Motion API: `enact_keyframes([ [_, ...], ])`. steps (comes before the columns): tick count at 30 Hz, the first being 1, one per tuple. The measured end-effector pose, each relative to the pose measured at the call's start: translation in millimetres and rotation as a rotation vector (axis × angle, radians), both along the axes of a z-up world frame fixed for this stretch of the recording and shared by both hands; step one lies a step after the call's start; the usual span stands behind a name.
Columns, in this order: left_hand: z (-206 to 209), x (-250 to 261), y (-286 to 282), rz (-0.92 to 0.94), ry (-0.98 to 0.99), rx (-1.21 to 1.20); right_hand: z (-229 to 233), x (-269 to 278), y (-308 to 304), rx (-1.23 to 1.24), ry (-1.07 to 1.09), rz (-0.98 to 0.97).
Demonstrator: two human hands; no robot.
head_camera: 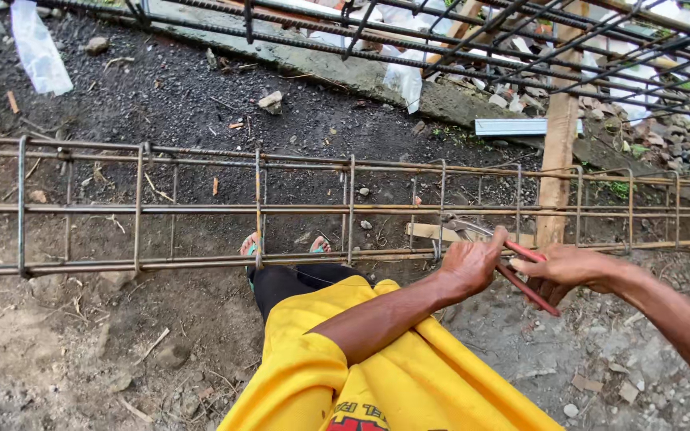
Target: The person ties a metal rebar grid using wire and pliers. They pull wire from a coil, wrap it around intersecting rebar bars, and twist it tight with pliers to secure the joints. The person moves along the grid, repeating the tying process at multiple intersections.
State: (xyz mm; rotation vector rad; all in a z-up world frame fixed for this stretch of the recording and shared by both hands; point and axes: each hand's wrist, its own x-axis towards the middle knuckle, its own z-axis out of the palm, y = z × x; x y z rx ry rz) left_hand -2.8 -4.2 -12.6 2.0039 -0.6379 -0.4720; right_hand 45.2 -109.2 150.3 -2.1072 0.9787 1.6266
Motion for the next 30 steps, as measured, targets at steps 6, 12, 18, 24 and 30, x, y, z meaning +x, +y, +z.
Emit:
enact_keyframes([
  [6, 4, -7, -11, -0.067, -0.296, -0.055, 13, -31, -44, 0.205, -0.068, -0.447],
  [12, 68, 19, 60, -0.125, -0.156, -0.138, -51, -84, -60, 0.687, -0.43, -0.618],
  [18, 97, 52, 151, 0.091, 0.083, 0.025, -89, -75, 20, 1.2, -0.762, -0.735],
  [24, 16, 68, 206, 0.521, 0.335, -0.238, -56, -46, 58, 1.164, -1.259, -0.554],
  [30, 40, 53, 237, 0.52, 0.744, -0.818, -17, -41, 118, 0.902, -1.661, -0.274],
])
